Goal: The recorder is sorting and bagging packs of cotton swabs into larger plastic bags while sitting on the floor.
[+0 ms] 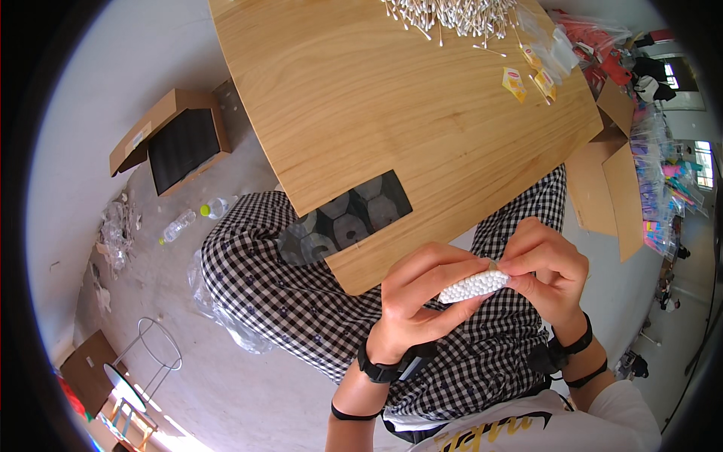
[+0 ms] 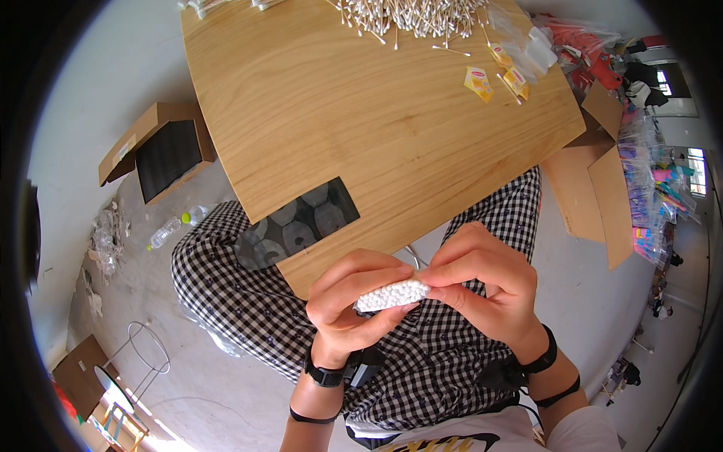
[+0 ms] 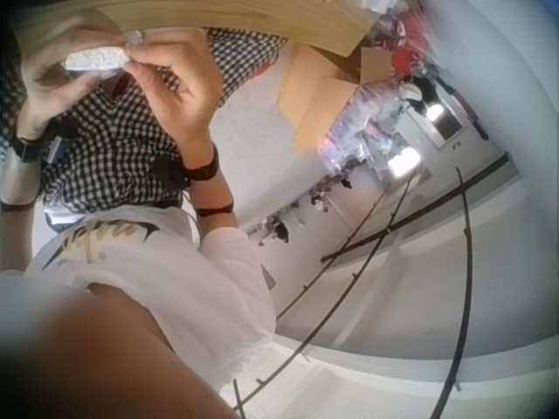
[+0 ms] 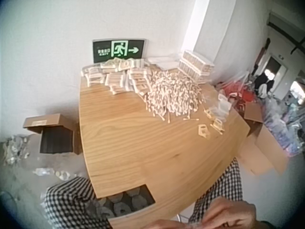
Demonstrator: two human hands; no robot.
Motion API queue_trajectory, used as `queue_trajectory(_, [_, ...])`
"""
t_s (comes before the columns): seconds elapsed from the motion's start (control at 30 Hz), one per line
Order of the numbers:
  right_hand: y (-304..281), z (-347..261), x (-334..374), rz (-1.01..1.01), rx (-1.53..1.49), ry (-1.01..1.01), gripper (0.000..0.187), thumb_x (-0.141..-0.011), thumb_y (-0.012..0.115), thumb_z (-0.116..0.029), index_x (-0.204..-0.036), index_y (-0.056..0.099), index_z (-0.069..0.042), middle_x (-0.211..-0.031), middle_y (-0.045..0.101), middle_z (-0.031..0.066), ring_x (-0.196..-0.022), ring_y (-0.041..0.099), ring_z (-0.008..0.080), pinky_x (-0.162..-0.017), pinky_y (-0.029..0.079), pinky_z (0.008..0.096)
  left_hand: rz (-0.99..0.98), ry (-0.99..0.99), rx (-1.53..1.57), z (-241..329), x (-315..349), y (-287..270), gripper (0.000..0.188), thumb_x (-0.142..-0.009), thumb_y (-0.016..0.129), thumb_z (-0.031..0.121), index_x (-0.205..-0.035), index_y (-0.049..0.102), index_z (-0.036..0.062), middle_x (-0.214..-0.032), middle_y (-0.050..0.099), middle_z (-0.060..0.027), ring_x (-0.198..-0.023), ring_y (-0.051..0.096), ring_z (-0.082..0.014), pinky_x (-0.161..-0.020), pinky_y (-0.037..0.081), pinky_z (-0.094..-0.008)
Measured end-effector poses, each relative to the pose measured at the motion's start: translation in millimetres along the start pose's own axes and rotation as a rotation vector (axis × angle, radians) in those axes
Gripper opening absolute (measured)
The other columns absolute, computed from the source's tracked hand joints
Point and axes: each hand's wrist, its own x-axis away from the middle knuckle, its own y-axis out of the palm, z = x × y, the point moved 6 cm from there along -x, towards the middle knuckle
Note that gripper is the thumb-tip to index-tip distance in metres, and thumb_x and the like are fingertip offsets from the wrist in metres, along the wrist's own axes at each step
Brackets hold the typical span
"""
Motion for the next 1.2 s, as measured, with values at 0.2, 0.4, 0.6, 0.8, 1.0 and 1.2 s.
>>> queue_trajectory(0.2, [0.5,7.2,2.8,0.074,-0.120,0.107,0.014,-0.074,0.076,0.001,-0.084,0.068,-0.003,-0.082,0.065,0.0059,-0.075,0.056,0.0161,-0.066,0.043,0.0275,0.011,-0.029,0.058,-1.6,-0.1,-0.5,0.030,-0.071,0.078,0.006,-0.098,0.069,-0.0037,-0.091,0.067,-0.0153,-0.080,0.066,-0.0230,-0.064,0.053,-0.0303])
queue_trajectory(0.4, [0.9,5.5,2.6,0.075,-0.069,0.054,0.010,-0.077,0.074,-0.001,-0.082,0.066,-0.002,-0.081,0.064,0.0068,-0.074,0.055,0.0167,-0.066,0.042,0.0276,0.028,0.001,0.031,1.0,-0.7,-0.7,0.032,-0.070,0.080,0.005,-0.100,0.070,-0.0018,-0.091,0.067,-0.0117,-0.078,0.066,-0.0219,-0.063,0.054,-0.0294])
queue_trajectory(0.6, [7.0,3.7,8.4,0.117,0.018,0.030,0.009,-0.085,0.066,-0.006,-0.084,0.058,-0.003,-0.080,0.056,0.0073,-0.071,0.050,0.0175,-0.065,0.040,0.0279,0.032,-0.007,0.020,3.4,-0.5,2.6,0.035,-0.066,0.083,0.004,-0.097,0.070,-0.0032,-0.089,0.067,-0.0132,-0.078,0.064,-0.0217,-0.064,0.052,-0.0301])
queue_trajectory(0.8, [10.4,5.2,11.2,0.094,-0.049,0.041,0.008,-0.088,0.062,-0.007,-0.086,0.055,-0.003,-0.083,0.055,0.0083,-0.073,0.050,0.0178,-0.066,0.040,0.0287,0.015,0.068,0.000,5.7,-1.6,-0.5,0.032,-0.066,0.079,0.005,-0.095,0.071,-0.0029,-0.089,0.067,-0.0114,-0.078,0.063,-0.0225,-0.063,0.051,-0.0323])
queue_trajectory(1.0, [11.1,1.2,9.5,0.067,-0.068,0.012,0.007,-0.088,0.061,-0.006,-0.086,0.055,-0.004,-0.082,0.056,0.0075,-0.073,0.050,0.0181,-0.066,0.041,0.0287,0.036,0.102,-0.026,9.6,-0.3,-1.1,0.029,-0.065,0.078,0.005,-0.093,0.071,-0.0022,-0.089,0.069,-0.0109,-0.074,0.064,-0.0234,-0.063,0.051,-0.0329])
queue_trajectory(1.2, [10.1,-0.3,9.5,0.054,-0.040,-0.012,0.006,-0.088,0.061,-0.004,-0.088,0.055,-0.004,-0.082,0.057,0.0081,-0.073,0.051,0.0189,-0.066,0.042,0.0297,0.014,0.087,-0.019,6.8,1.5,-2.1,0.031,-0.066,0.080,0.008,-0.094,0.072,-0.0020,-0.089,0.069,-0.0108,-0.077,0.065,-0.0241,-0.064,0.052,-0.0337])
